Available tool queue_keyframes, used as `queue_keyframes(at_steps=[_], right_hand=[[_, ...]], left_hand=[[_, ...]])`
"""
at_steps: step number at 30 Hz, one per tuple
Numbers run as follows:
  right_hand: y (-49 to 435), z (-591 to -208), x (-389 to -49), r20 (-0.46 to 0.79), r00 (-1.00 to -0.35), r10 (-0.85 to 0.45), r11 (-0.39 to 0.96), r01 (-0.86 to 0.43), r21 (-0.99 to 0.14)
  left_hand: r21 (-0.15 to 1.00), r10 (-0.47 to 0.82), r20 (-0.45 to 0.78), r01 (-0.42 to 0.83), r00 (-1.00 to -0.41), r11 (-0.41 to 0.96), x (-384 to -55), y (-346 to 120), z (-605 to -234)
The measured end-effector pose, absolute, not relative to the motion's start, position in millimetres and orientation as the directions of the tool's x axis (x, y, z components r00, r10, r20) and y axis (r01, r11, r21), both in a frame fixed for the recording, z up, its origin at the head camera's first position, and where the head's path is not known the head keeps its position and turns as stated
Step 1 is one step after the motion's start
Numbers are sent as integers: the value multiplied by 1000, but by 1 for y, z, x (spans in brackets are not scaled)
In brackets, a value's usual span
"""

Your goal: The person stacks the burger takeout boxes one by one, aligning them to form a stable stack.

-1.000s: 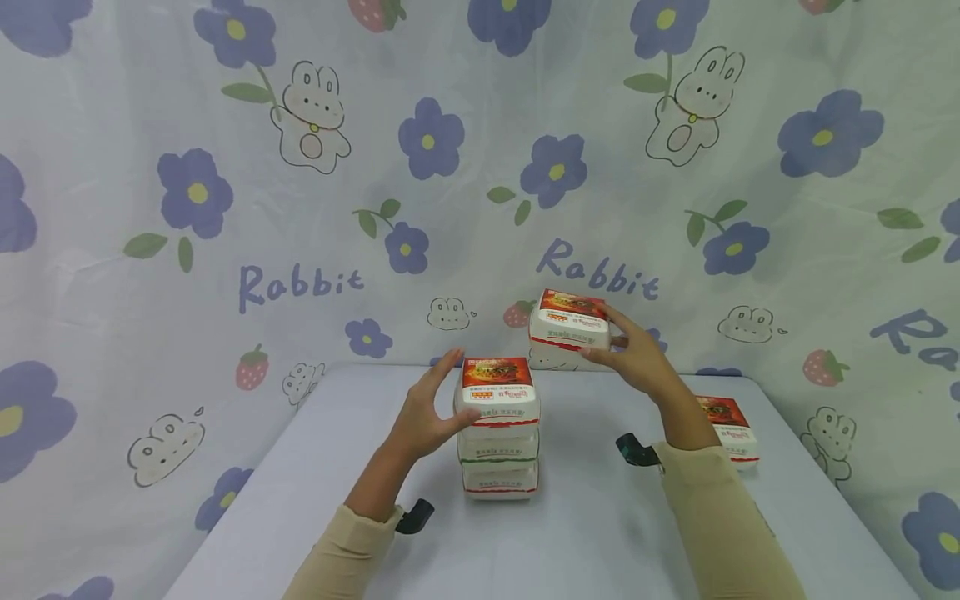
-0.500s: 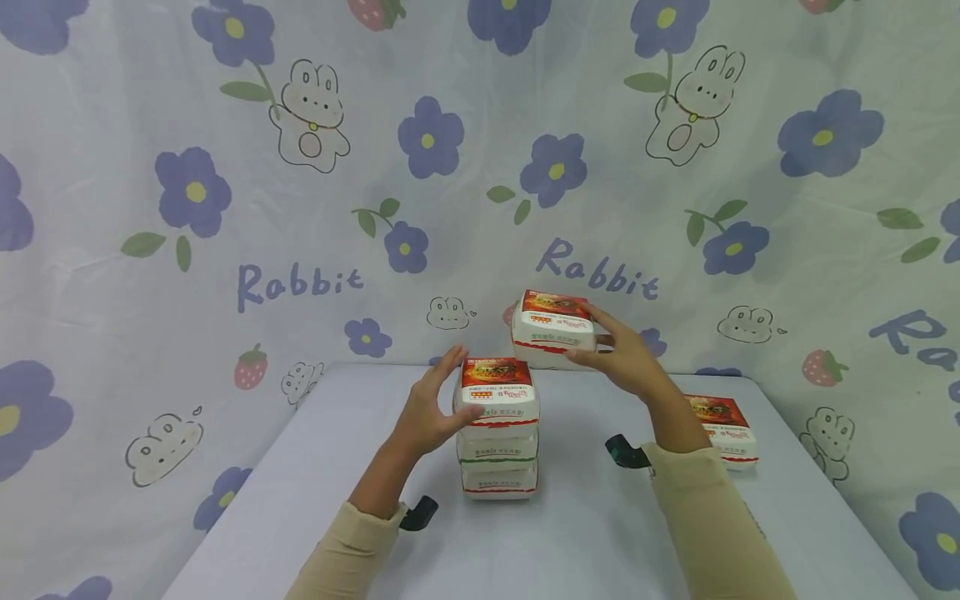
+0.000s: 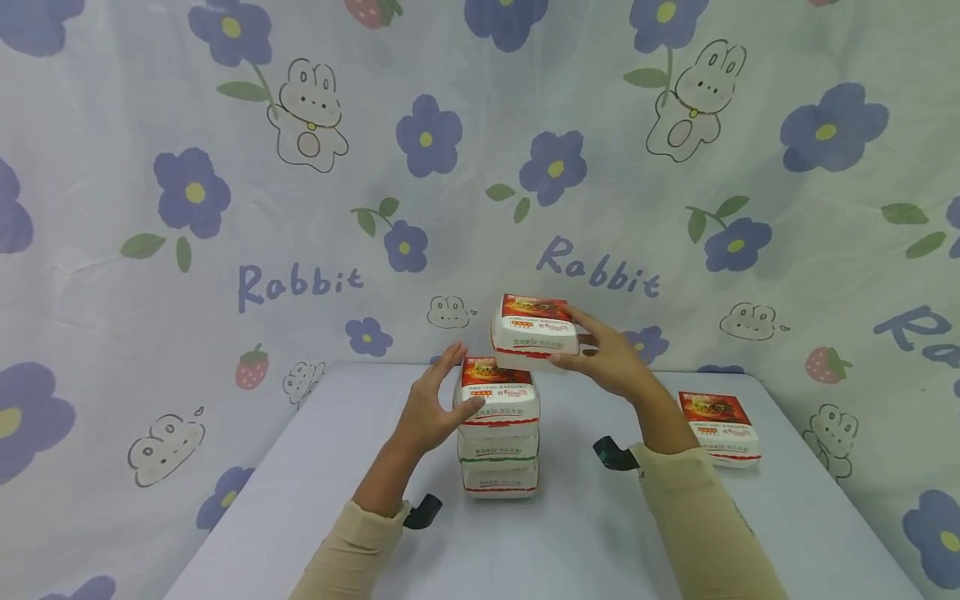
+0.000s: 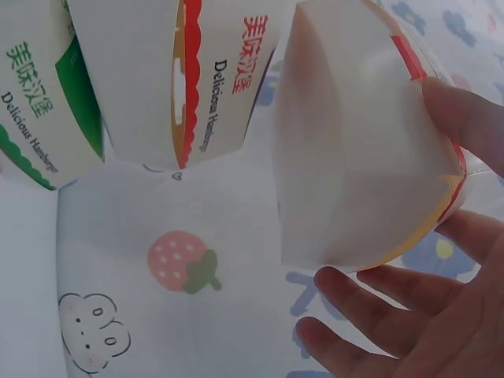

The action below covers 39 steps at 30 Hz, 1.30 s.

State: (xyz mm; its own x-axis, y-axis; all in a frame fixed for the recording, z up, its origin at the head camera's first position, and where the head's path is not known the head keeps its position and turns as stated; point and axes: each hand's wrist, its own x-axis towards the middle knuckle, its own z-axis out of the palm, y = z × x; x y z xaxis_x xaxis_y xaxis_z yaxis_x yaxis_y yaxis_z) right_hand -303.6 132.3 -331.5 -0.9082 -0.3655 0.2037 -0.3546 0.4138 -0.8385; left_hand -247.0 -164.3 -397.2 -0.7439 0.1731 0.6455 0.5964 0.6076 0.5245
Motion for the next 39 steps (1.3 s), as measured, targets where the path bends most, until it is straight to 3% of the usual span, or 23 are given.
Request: queue_keyframes(at_steps=[21, 39], right_hand=[[113, -327, -284, 239, -868, -436, 393, -422, -817], [107, -327, -278, 262, -853, -451, 406, -457, -791]], left_hand=[[550, 135, 648, 583, -750, 598, -250, -160, -395], [537, 148, 680, 625, -718, 567, -251, -160, -396]])
